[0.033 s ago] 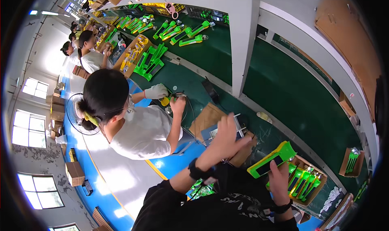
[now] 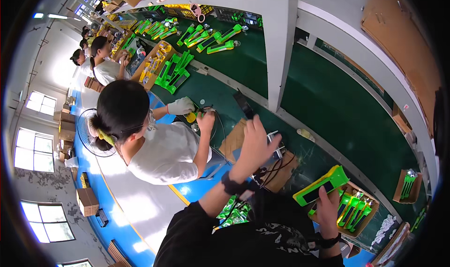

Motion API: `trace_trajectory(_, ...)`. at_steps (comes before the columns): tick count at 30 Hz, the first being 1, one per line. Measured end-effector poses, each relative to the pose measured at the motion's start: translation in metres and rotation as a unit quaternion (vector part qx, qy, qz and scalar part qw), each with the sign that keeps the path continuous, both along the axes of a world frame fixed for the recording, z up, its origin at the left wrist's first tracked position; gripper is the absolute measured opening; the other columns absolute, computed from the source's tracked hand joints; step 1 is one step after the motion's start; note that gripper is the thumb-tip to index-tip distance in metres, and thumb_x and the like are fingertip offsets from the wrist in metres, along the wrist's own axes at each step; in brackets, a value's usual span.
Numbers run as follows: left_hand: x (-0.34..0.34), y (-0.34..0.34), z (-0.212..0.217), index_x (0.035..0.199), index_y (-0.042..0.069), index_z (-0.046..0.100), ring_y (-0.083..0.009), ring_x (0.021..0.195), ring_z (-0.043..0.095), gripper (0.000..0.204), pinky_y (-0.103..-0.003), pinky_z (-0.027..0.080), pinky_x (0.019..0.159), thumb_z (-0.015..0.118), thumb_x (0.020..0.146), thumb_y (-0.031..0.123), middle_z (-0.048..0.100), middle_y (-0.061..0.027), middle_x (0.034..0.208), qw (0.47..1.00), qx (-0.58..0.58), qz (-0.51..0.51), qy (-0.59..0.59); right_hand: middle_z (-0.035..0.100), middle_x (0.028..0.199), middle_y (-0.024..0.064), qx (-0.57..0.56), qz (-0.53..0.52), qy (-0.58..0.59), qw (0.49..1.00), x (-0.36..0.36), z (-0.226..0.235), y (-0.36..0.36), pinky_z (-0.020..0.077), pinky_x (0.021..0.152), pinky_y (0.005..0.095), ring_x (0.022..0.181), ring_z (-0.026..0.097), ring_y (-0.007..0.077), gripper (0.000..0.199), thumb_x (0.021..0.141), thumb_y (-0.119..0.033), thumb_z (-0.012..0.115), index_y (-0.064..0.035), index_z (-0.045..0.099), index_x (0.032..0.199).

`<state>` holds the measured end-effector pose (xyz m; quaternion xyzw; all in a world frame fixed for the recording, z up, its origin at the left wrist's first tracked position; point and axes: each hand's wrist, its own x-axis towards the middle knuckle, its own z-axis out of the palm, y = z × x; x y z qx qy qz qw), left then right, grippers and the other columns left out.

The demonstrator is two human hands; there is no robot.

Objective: Assembling, inspecting, and packaging hand-held flashlights on a factory assembly line.

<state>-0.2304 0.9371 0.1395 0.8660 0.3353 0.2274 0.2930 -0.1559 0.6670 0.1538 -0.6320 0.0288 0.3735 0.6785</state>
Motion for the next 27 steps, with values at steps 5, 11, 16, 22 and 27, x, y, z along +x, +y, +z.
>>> trace_trajectory(5,0.049,0.099,-0.103,0.125,-0.017,0.031,-0.0357,0.099,0.045,0.088,-0.04,0.041,0.084,0.076,0.068,0.032,0.043,-0.0234,0.109,0.943,0.186,0.25,0.115,0.056,0.101,0.0049,-0.102,-0.099,-0.083,0.986,0.017,-0.01,-0.09,0.0435,0.081,0.0263,0.091,0.054,0.0133,0.027,0.094,-0.011,0.053,0.0023,0.048,0.117)
trace_trajectory(11,0.052,0.122,-0.155,0.133,-0.017,0.023,-0.0382,0.112,0.041,0.095,-0.043,0.038,0.095,0.075,0.064,0.023,0.039,-0.0268,0.123,0.906,0.131,0.336,0.223,0.056,0.109,0.0085,-0.209,-0.155,-0.197,0.945,0.024,-0.04,-0.21,0.0448,0.081,0.0269,0.096,0.055,0.0141,0.034,0.095,-0.017,0.052,0.0046,0.046,0.12)
trace_trajectory(16,0.005,-0.093,0.108,0.128,-0.018,0.033,-0.0456,0.125,0.031,0.066,-0.049,0.031,0.104,0.063,0.079,0.015,0.027,-0.0386,0.135,0.967,0.217,-0.035,0.127,0.057,0.107,0.0071,-0.225,-0.276,-0.163,0.92,0.002,-0.039,-0.295,0.0476,0.077,0.0271,0.091,0.057,0.0144,0.035,0.093,-0.021,0.057,-0.003,0.05,0.121)
trace_trajectory(22,-0.05,-0.085,0.109,0.107,0.005,0.057,-0.0266,0.085,0.056,0.041,-0.034,0.05,0.072,0.073,0.069,0.009,0.053,-0.0132,0.099,0.951,0.304,-0.018,-0.057,0.06,0.099,0.0032,-0.16,-0.37,-0.022,0.915,0.006,-0.056,-0.344,0.05,0.07,0.0285,0.085,0.059,0.0125,0.031,0.092,-0.025,0.058,-0.0057,0.052,0.115)
trace_trajectory(27,-0.005,0.01,0.039,0.099,0.0,0.056,-0.0255,0.072,0.066,0.032,-0.034,0.053,0.057,0.067,0.079,0.022,0.062,-0.0131,0.077,0.942,0.232,0.149,0.189,0.057,0.106,0.0063,-0.168,-0.307,-0.055,0.935,0.017,-0.098,-0.384,0.0503,0.071,0.0314,0.086,0.058,0.0162,0.038,0.092,-0.026,0.059,-0.0041,0.049,0.121)
